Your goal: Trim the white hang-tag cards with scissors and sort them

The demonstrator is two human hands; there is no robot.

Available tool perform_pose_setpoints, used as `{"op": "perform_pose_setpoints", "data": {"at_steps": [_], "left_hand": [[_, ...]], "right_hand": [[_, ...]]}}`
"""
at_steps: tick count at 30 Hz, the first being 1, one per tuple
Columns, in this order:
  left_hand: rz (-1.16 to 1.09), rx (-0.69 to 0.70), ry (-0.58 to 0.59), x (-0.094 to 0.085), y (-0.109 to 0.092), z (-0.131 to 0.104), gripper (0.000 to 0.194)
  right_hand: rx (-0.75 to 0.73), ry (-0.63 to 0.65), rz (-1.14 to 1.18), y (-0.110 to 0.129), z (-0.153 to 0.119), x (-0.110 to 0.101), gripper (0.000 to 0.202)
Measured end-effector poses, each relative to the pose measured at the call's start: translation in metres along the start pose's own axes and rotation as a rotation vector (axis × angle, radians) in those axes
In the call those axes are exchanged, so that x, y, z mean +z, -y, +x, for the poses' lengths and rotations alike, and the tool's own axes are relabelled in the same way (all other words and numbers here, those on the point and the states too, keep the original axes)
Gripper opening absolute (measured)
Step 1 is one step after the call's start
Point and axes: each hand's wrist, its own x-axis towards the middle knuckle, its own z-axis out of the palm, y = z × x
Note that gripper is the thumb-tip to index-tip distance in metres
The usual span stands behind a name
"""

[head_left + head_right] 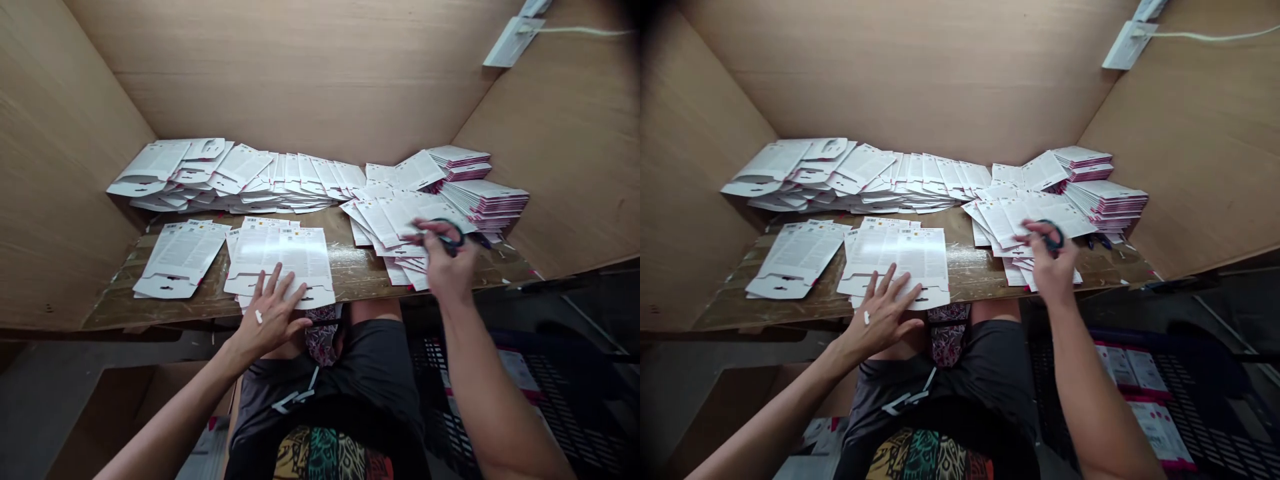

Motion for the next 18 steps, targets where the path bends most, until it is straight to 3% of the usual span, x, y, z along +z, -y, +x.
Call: {"op": "perform_pose_setpoints", "data": {"at_steps": [3,7,12,18], "left_hand": [[-0.056,0.068,0.045,0.007,-0.026,0.015,0.063],[-0.111,0.105,0.061,0.012,-0.041,0.027,0.051],[-0.141,0.105,0.058,0.019,-0.035,0.029,0.045],[-0.145,0.108,0.079,0.023,-0.034,0.030,0.047]], "right_hand": [[0.350,0.308,0.224,0.002,-0.061,0.033,0.021],[0.484,0.374,0.186,-0.007,-0.109,0.047,0.029],[0.483,0.385,0.162,-0.019,-0.118,0.036,0.030],[0.482,0.390,0.174,-0.020,-0.120,0.043,0.030]]}}
